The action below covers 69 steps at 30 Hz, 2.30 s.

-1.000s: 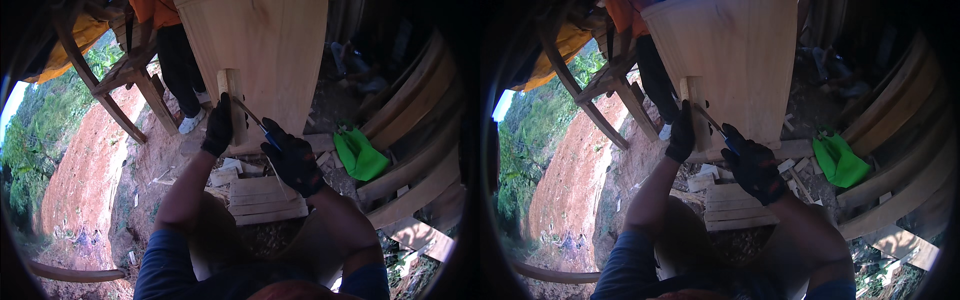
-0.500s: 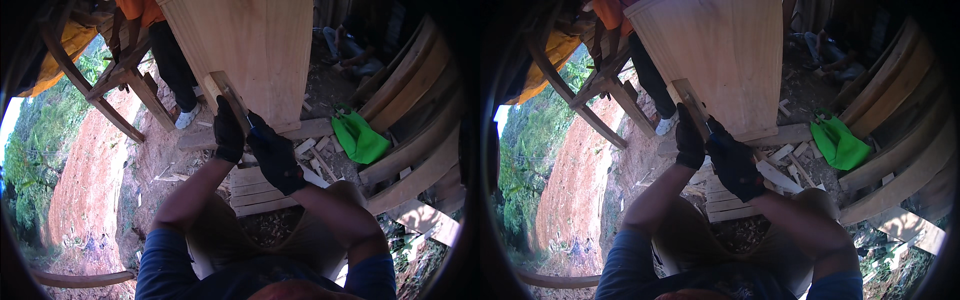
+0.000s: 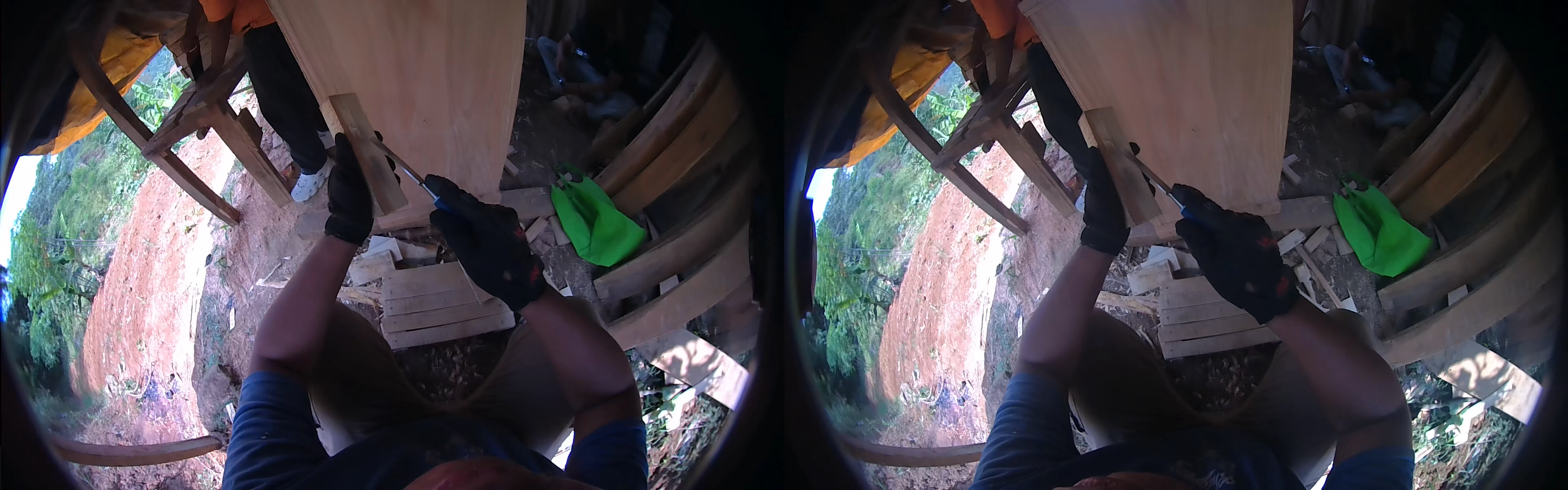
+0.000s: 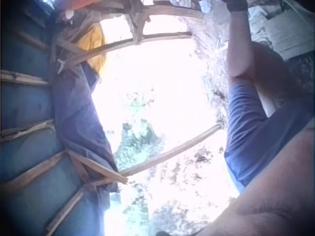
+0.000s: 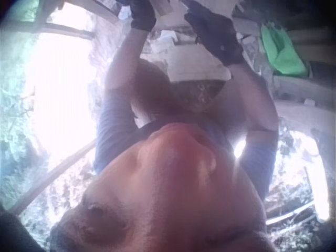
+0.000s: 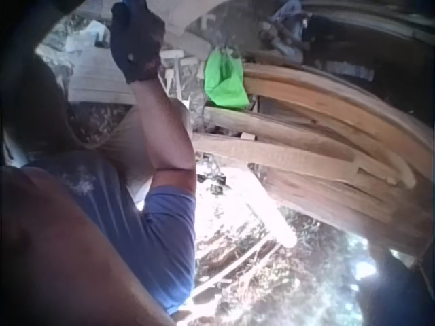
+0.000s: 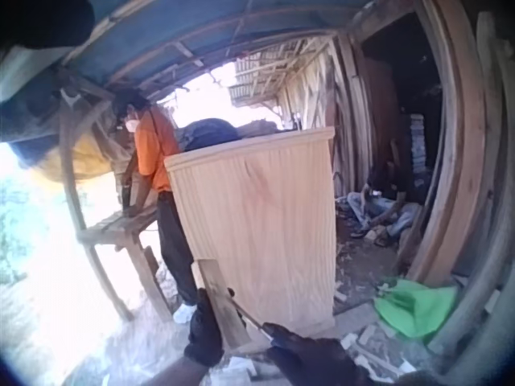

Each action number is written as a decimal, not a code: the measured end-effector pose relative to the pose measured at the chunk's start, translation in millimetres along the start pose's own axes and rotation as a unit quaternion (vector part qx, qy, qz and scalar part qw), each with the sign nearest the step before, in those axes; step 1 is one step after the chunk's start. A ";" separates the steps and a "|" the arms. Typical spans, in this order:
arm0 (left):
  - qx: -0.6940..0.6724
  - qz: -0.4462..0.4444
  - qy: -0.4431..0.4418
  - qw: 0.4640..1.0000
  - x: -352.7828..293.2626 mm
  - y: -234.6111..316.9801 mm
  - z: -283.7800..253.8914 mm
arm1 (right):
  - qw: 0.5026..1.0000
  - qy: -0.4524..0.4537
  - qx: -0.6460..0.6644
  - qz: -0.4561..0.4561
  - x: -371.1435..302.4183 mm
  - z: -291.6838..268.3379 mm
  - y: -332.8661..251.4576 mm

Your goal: The person carves and shapes pieces of wood using a small chisel and by hand while working in a woodworking shop.

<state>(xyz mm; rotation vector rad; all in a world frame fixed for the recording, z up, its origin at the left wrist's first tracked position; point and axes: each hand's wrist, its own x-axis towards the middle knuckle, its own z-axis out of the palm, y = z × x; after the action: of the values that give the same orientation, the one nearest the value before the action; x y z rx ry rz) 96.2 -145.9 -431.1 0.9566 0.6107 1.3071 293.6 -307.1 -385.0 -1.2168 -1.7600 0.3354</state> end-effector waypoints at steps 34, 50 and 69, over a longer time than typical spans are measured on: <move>0.646 0.256 -0.006 0.719 -10.4 -42.2 -11.6 | 0.964 0.015 -0.259 -0.053 -2.1 5.2 15.5; 0.106 0.031 0.006 0.994 -2.6 -26.6 14.8 | 0.947 -0.045 0.263 0.180 9.6 9.0 19.8; 0.111 -0.262 -0.179 0.942 -41.5 -11.0 48.5 | 0.987 0.024 -0.051 0.152 29.5 -29.2 39.5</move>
<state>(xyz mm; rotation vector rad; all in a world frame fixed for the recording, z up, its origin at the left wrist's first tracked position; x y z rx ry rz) 134.2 -197.5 -421.8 1.0888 0.6761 0.5807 338.3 -271.6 -380.0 -1.5587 -1.5667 0.3932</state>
